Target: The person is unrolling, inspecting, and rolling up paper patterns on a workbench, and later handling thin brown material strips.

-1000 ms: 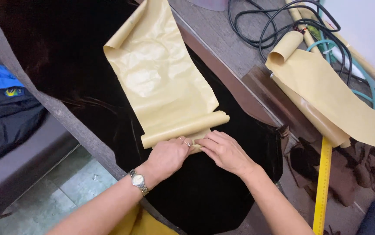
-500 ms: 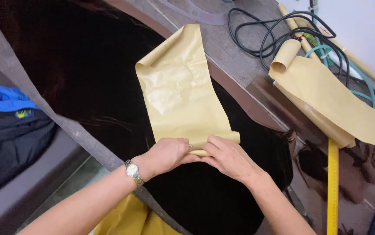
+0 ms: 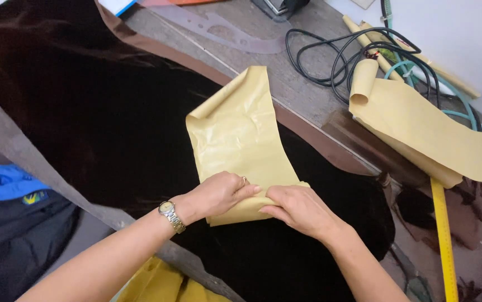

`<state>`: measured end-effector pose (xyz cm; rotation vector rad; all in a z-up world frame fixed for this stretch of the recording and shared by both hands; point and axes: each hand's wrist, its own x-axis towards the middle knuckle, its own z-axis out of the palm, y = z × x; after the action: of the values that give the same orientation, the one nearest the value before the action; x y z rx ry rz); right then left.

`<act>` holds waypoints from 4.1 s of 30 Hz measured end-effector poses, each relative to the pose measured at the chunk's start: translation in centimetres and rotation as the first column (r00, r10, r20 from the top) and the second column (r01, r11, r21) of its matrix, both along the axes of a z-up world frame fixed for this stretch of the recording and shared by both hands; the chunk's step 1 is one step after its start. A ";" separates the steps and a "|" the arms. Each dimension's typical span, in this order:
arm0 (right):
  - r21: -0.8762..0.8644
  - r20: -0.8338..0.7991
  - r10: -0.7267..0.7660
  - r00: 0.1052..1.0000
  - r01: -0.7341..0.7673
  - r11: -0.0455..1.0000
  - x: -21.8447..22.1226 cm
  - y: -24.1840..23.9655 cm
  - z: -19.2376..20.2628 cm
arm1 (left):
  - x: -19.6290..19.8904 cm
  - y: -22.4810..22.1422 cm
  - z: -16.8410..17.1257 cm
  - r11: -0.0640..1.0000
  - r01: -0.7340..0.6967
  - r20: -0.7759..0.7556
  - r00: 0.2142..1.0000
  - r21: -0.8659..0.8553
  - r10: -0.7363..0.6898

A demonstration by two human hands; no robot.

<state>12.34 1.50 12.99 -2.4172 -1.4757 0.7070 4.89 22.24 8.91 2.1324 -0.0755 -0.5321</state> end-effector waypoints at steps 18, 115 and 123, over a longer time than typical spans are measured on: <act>-0.033 0.071 -0.135 0.988 0.138 0.990 1.1 4.1 1.0 | 3.2 4.9 3.2 0.994 0.088 0.111 0.989 0.070 -0.095; 0.111 -0.067 -0.247 0.967 0.254 0.961 0.7 2.2 1.3 | 3.2 5.7 4.7 0.980 0.111 0.166 0.976 0.166 -0.139; 0.123 -0.045 -0.237 0.971 0.240 0.963 0.5 2.7 1.3 | 3.2 5.9 4.5 0.975 0.110 0.107 0.985 0.196 -0.133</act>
<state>12.83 4.17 14.29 -2.4186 -1.1530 0.5742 8.09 28.14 13.40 2.3561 -0.2323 -0.4987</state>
